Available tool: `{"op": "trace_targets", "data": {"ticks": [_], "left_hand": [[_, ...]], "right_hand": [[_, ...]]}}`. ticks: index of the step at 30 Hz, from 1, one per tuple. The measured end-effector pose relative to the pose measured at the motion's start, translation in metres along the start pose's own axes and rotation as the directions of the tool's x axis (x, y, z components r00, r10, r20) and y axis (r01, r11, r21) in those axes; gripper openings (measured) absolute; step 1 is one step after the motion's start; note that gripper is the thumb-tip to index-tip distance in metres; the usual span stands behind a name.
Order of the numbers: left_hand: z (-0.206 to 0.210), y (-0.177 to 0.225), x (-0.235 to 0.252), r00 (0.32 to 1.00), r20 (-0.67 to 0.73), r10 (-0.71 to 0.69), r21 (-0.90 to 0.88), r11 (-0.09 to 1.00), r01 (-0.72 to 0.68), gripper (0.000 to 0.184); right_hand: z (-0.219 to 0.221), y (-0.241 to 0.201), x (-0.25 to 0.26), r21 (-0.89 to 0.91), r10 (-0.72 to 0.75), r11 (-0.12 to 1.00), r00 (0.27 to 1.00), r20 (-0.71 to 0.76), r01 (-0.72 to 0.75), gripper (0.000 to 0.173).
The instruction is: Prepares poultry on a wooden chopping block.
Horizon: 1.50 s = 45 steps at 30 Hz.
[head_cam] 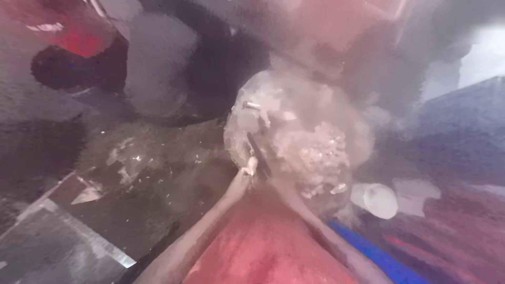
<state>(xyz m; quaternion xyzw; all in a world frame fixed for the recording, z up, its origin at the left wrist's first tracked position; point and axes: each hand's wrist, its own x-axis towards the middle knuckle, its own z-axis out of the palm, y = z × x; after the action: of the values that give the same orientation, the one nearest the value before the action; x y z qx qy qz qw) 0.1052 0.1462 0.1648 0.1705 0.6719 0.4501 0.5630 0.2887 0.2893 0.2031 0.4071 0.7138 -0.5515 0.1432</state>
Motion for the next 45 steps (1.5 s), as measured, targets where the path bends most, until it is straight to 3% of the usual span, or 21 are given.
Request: {"op": "trace_targets", "data": {"ticks": [3,6,8,9,11,16,18,20,22,23,25,27,28,30,32,34,38,41,43,45], "left_hand": [[-0.025,-0.001,0.01,0.999,-0.029,-0.024,0.207,0.978,0.029,0.031],[-0.033,-0.005,0.018,0.991,-0.132,-0.004,0.277,0.96,0.04,0.031],[-0.032,-0.004,0.019,0.99,-0.138,0.01,0.308,0.951,0.033,0.03],[-0.033,-0.003,0.019,0.991,-0.131,0.007,0.331,0.943,0.037,0.03],[-0.034,0.001,0.015,0.995,-0.105,0.0,0.374,0.927,0.039,0.031],[-0.03,0.014,-0.001,0.992,-0.099,0.076,0.192,0.98,-0.056,0.024],[-0.034,-0.002,0.01,0.992,-0.115,0.051,0.262,0.965,-0.019,0.035],[-0.035,-0.021,0.019,0.988,-0.15,0.025,0.346,0.938,0.029,0.042],[-0.03,-0.025,0.02,0.984,-0.179,0.023,0.381,0.923,0.048,0.041],[-0.027,-0.024,0.018,0.982,-0.188,0.009,0.392,0.918,0.066,0.038],[-0.025,-0.026,0.019,0.978,-0.202,0.054,0.428,0.903,0.038,0.036],[-0.027,-0.024,0.016,0.978,-0.196,0.067,0.48,0.877,0.036,0.035],[-0.029,-0.018,0.01,0.977,-0.194,0.087,0.489,0.872,0.019,0.032],[-0.03,0.003,-0.012,0.98,-0.159,0.116,0.389,0.92,-0.046,0.026],[-0.028,0.036,-0.031,0.98,-0.095,0.175,0.176,0.972,-0.156,0.013],[-0.026,0.049,-0.036,0.964,-0.1,0.247,0.137,0.963,-0.233,0.01],[-0.038,-0.015,0.001,0.95,-0.207,0.234,0.519,0.849,-0.096,0.045],[-0.034,-0.055,0.015,0.974,-0.168,0.154,0.463,0.885,-0.06,0.044],[-0.029,-0.057,0.014,0.977,-0.178,0.119,0.378,0.925,-0.043,0.035],[-0.026,-0.053,0.01,0.976,-0.182,0.117,0.351,0.935,-0.047,0.03]], "right_hand": [[-0.013,-0.04,-0.024,0.029,-0.15,0.987,0.981,-0.122,0.155,0.048],[-0.014,-0.064,-0.037,0.061,-0.395,0.907,0.893,-0.218,0.416,0.054],[-0.009,-0.06,-0.033,-0.058,-0.297,0.955,0.943,-0.148,0.292,0.054],[-0.007,-0.052,-0.025,-0.137,-0.146,0.981,0.988,-0.055,0.137,0.055],[0.003,-0.021,-0.002,-0.2,0.041,0.98,0.996,0.084,-0.024,0.06],[-0.008,-0.019,-0.004,-0.198,-0.015,0.98,1.0,-0.006,0.014,0.058],[-0.013,-0.039,-0.015,-0.14,-0.174,0.977,0.982,-0.069,0.163,0.055],[-0.011,-0.059,-0.029,-0.04,-0.449,0.893,0.879,-0.159,0.449,0.066],[-0.005,-0.069,-0.038,-0.018,-0.567,0.817,0.798,-0.205,0.577,0.068],[-0.002,-0.063,-0.039,-0.057,-0.531,0.846,0.829,-0.178,0.53,0.059],[0.003,-0.049,-0.03,-0.129,-0.212,0.968,0.977,0.025,0.214,0.049],[0.014,-0.019,-0.007,-0.177,0.038,0.984,0.986,0.164,-0.009,0.057],[0.018,-0.009,-0.002,-0.212,0.093,0.976,0.98,0.179,-0.054,0.063],[0.02,-0.005,-0.005,-0.275,0.117,0.959,0.978,0.172,-0.066,0.067],[0.023,0.002,-0.004,-0.285,0.074,0.958,0.988,0.133,-0.033,0.068],[0.025,0.003,-0.007,-0.297,0.059,0.955,0.992,0.11,-0.023,0.069],[0.027,-0.002,-0.006,-0.108,0.046,0.994,0.985,0.164,-0.028,0.062],[0.023,-0.005,-0.008,-0.037,0.072,0.997,0.986,0.15,-0.067,0.061],[0.014,-0.017,-0.015,-0.045,0.081,0.996,0.986,0.143,-0.075,0.062],[0.01,-0.026,-0.025,0.001,-0.012,1.0,0.994,0.109,0.012,0.056]]}}
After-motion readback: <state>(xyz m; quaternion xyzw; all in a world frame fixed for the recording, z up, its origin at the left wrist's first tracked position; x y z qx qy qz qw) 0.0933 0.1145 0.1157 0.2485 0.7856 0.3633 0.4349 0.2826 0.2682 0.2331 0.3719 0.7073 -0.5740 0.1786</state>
